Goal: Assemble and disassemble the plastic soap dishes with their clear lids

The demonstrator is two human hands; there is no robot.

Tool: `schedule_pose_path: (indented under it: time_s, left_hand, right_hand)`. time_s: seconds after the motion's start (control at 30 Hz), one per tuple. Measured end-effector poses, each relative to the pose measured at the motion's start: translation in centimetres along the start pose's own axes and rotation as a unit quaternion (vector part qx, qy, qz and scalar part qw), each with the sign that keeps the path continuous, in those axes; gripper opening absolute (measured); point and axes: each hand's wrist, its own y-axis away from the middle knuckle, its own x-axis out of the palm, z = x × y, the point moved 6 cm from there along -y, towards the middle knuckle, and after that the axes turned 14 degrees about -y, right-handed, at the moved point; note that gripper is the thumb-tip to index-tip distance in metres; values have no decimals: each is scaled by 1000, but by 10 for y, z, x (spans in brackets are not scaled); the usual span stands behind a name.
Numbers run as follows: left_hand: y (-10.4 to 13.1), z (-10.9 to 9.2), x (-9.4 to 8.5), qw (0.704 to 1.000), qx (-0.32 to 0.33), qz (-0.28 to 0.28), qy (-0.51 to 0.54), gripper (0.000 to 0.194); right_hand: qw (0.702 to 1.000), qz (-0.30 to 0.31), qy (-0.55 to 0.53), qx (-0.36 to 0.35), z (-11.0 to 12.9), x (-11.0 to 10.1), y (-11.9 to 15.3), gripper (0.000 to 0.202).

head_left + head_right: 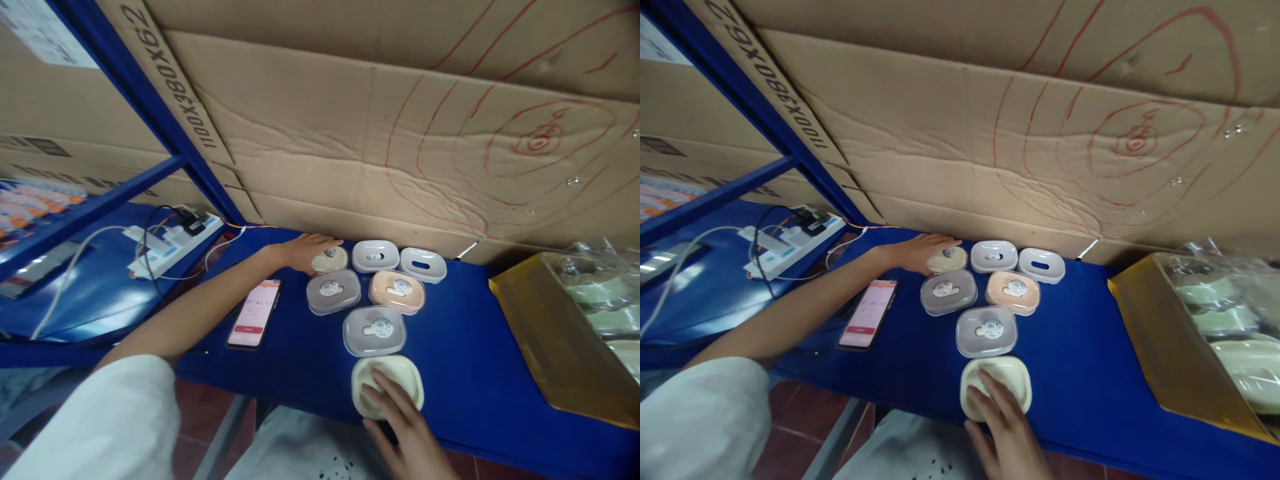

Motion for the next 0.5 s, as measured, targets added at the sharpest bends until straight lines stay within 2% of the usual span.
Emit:
schedule_pose_path:
  time_s: [0.13, 0.27, 0.37, 0.5]
  left_hand:
    - [-7, 6, 11, 1000, -29, -2, 11, 116]
    - [0, 15, 19, 998, -46, -7, 34, 113]
    - [5, 19, 22, 997, -58, -22, 51, 109]
    - [9, 20, 22, 992, -57, -61, 94, 104]
  right_hand:
    - [996, 41, -73, 31, 20, 21, -21, 44]
    - [991, 57, -118, 7, 35, 32, -34, 39]
    - [992, 46, -108, -41, 36, 23, -43, 38]
    - [997, -12, 17, -69, 23, -3, -61, 43]
